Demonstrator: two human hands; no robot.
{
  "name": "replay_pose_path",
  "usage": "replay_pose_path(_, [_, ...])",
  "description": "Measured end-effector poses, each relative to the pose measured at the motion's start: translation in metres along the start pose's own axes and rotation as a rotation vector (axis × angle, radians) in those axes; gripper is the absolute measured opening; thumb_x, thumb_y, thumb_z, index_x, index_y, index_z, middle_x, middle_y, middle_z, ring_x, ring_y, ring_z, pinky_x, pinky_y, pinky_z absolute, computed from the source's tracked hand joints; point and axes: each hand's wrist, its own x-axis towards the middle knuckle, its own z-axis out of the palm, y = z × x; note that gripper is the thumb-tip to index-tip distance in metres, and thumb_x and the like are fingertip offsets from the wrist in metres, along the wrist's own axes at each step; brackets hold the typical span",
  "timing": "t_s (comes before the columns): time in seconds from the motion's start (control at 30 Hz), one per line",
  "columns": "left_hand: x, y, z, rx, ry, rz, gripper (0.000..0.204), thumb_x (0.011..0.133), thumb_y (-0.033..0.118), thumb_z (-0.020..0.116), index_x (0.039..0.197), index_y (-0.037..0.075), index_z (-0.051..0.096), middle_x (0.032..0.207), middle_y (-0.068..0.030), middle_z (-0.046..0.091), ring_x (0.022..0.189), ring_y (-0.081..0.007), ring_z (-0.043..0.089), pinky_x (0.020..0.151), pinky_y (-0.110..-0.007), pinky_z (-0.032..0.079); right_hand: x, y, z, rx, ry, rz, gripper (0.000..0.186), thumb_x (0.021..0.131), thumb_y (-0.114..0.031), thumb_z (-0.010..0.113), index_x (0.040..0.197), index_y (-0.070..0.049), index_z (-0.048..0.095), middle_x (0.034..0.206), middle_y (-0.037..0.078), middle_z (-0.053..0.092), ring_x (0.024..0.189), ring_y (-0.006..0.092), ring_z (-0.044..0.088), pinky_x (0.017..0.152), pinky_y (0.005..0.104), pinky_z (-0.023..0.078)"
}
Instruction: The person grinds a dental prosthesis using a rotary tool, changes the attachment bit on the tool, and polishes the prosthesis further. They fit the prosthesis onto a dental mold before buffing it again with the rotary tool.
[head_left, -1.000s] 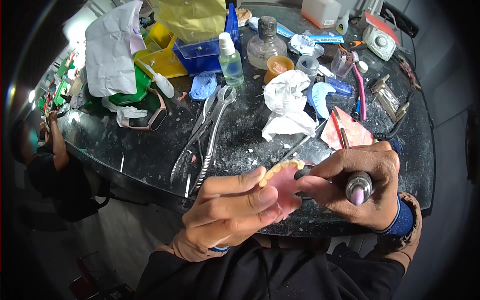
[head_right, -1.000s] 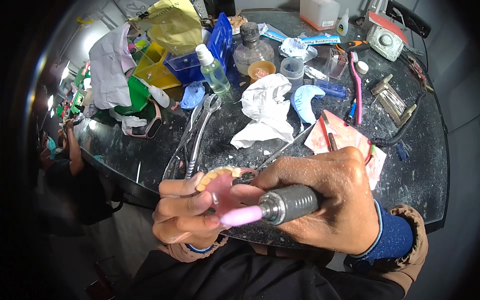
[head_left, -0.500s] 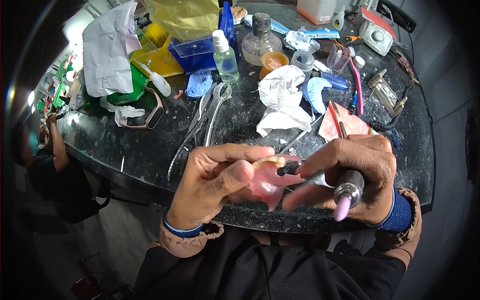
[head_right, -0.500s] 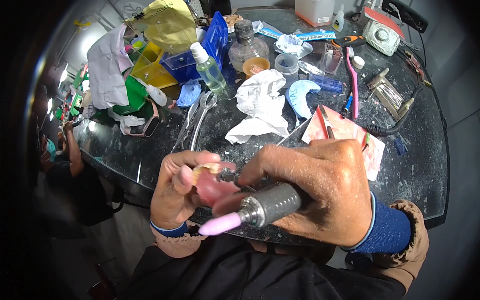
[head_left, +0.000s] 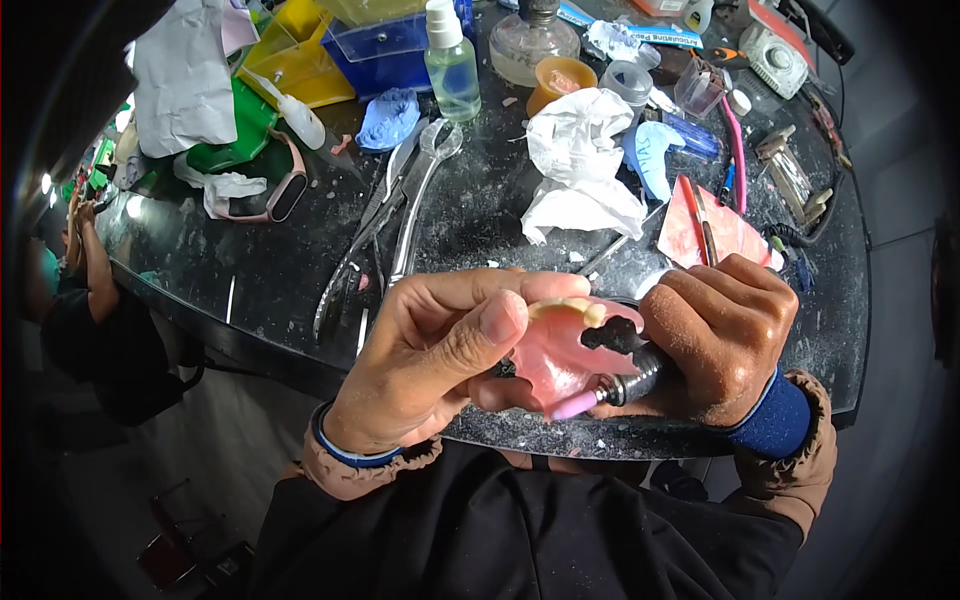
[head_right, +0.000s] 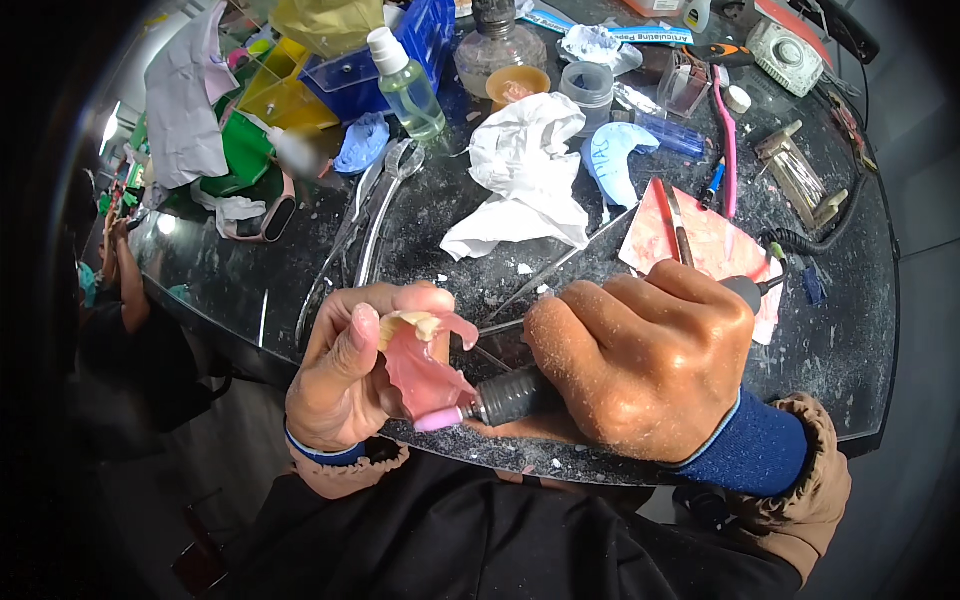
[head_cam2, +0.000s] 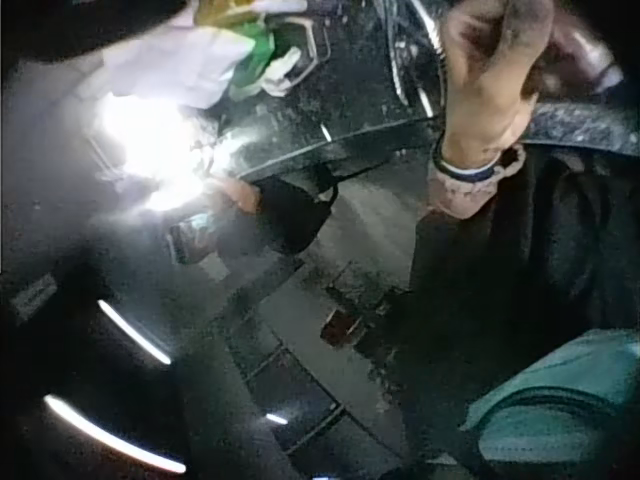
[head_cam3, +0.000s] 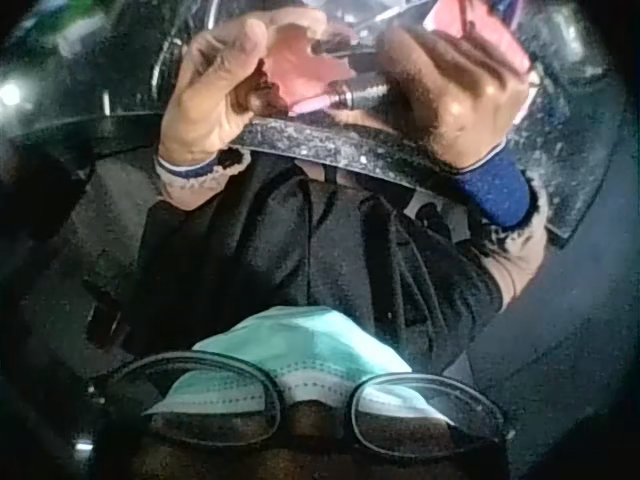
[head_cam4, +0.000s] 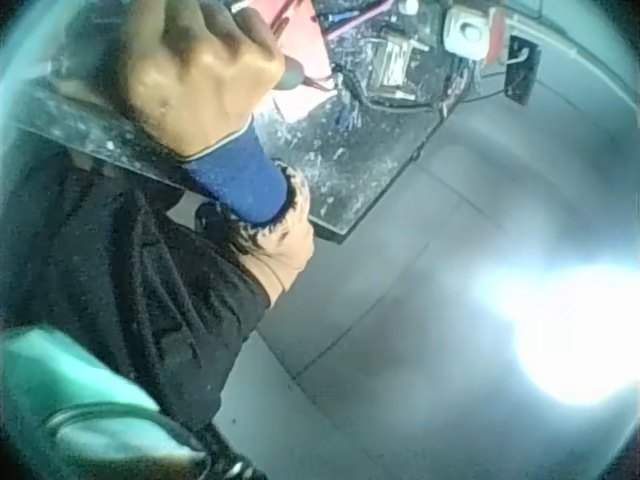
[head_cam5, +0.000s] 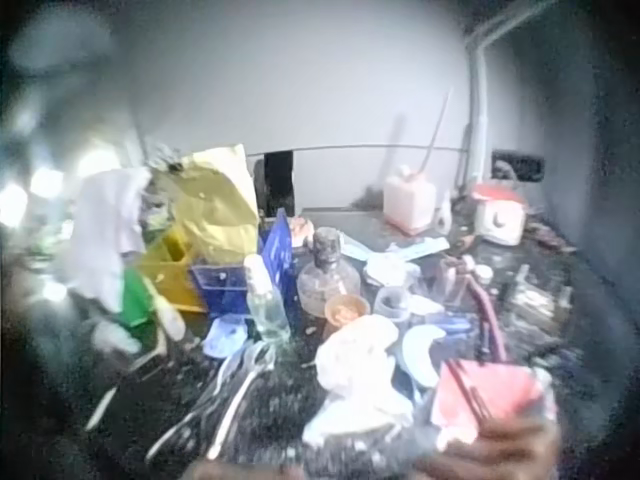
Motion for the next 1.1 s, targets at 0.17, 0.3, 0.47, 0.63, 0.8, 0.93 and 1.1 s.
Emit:
replay_pose_path(0.17, [0.002, 0.004, 0.004, 0.030, 0.064, -0.061, 0.048, 0.090, 0.037, 0.055, 0.115, -0.004, 0.056, 0.104, -0.0280, 0.059, 0.079, -0.0248, 0.064, 0.066, -0.035, 0.056, -0.007, 0.006, 0.011, -0.094, 0.112, -0.101, 0.022, 0.050, -0.023, 0.059, 0.063, -0.007, 0.051, 0.057, 0.000, 0.048, 0.047, 0.0115, 0.050, 0.040, 0.0255, 0.031])
replay_pose_path(0.3, [0.001, 0.000, 0.002, 0.052, 0.043, -0.004, 0.049, 0.090, 0.037, 0.056, 0.115, -0.004, 0.056, 0.104, -0.0277, 0.059, 0.074, -0.0229, 0.064, 0.066, -0.034, 0.055, -0.005, 0.005, 0.012, -0.126, 0.151, -0.092, 0.023, 0.043, -0.021, 0.052, 0.061, -0.007, 0.051, 0.057, 0.000, 0.048, 0.046, 0.0109, 0.049, 0.040, 0.0251, 0.030])
replay_pose_path(0.47, [0.002, 0.004, 0.005, 0.026, 0.074, -0.059, 0.051, 0.089, 0.038, 0.056, 0.113, -0.007, 0.056, 0.096, -0.0246, 0.061, 0.079, -0.0228, 0.063, 0.069, -0.035, 0.055, -0.008, 0.005, 0.015, -0.162, 0.219, -0.133, 0.022, 0.045, -0.021, 0.052, 0.061, -0.006, 0.050, 0.056, 0.001, 0.048, 0.045, 0.0114, 0.048, 0.039, 0.0254, 0.028])
replay_pose_path(0.63, [0.002, -0.006, -0.002, 0.039, 0.014, 0.063, 0.049, 0.089, 0.036, 0.057, 0.112, -0.008, 0.057, 0.086, -0.0179, 0.059, 0.083, -0.0246, 0.063, 0.067, -0.033, 0.055, -0.003, 0.003, 0.007, -0.113, 0.093, -0.084, 0.023, 0.045, -0.021, 0.053, 0.062, -0.006, 0.051, 0.058, 0.002, 0.049, 0.046, 0.0125, 0.049, 0.040, 0.0257, 0.029])
replay_pose_path(0.8, [0.001, -0.005, -0.002, 0.047, -0.007, 0.067, 0.050, 0.089, 0.035, 0.059, 0.113, -0.008, 0.056, 0.089, -0.0161, 0.058, 0.084, -0.0262, 0.063, 0.065, -0.031, 0.053, -0.006, 0.005, 0.011, -0.092, 0.131, -0.105, 0.021, 0.047, -0.022, 0.053, 0.061, -0.007, 0.050, 0.057, 0.002, 0.049, 0.046, 0.0132, 0.049, 0.040, 0.0258, 0.030])
replay_pose_path(0.93, [0.002, -0.006, 0.001, -0.032, -0.009, 0.109, 0.049, 0.088, 0.032, 0.061, 0.114, -0.010, 0.055, 0.099, -0.0167, 0.058, 0.088, -0.0273, 0.063, 0.070, -0.032, 0.053, -0.002, 0.001, 0.005, -0.019, 0.036, -0.040, 0.022, 0.051, -0.024, 0.058, 0.061, -0.006, 0.050, 0.059, 0.002, 0.051, 0.046, 0.0134, 0.051, 0.040, 0.0256, 0.031])
replay_pose_path(1.1, [0.001, -0.006, 0.001, -0.062, -0.010, 0.096, 0.048, 0.088, 0.029, 0.061, 0.115, -0.010, 0.053, 0.111, -0.0162, 0.057, 0.093, -0.0308, 0.064, 0.073, -0.035, 0.054, -0.008, 0.008, 0.011, -0.043, 0.053, -0.110, 0.037, 0.064, -0.040, 0.064, 0.060, -0.007, 0.048, 0.058, 0.002, 0.050, 0.046, 0.0140, 0.051, 0.040, 0.0258, 0.031])
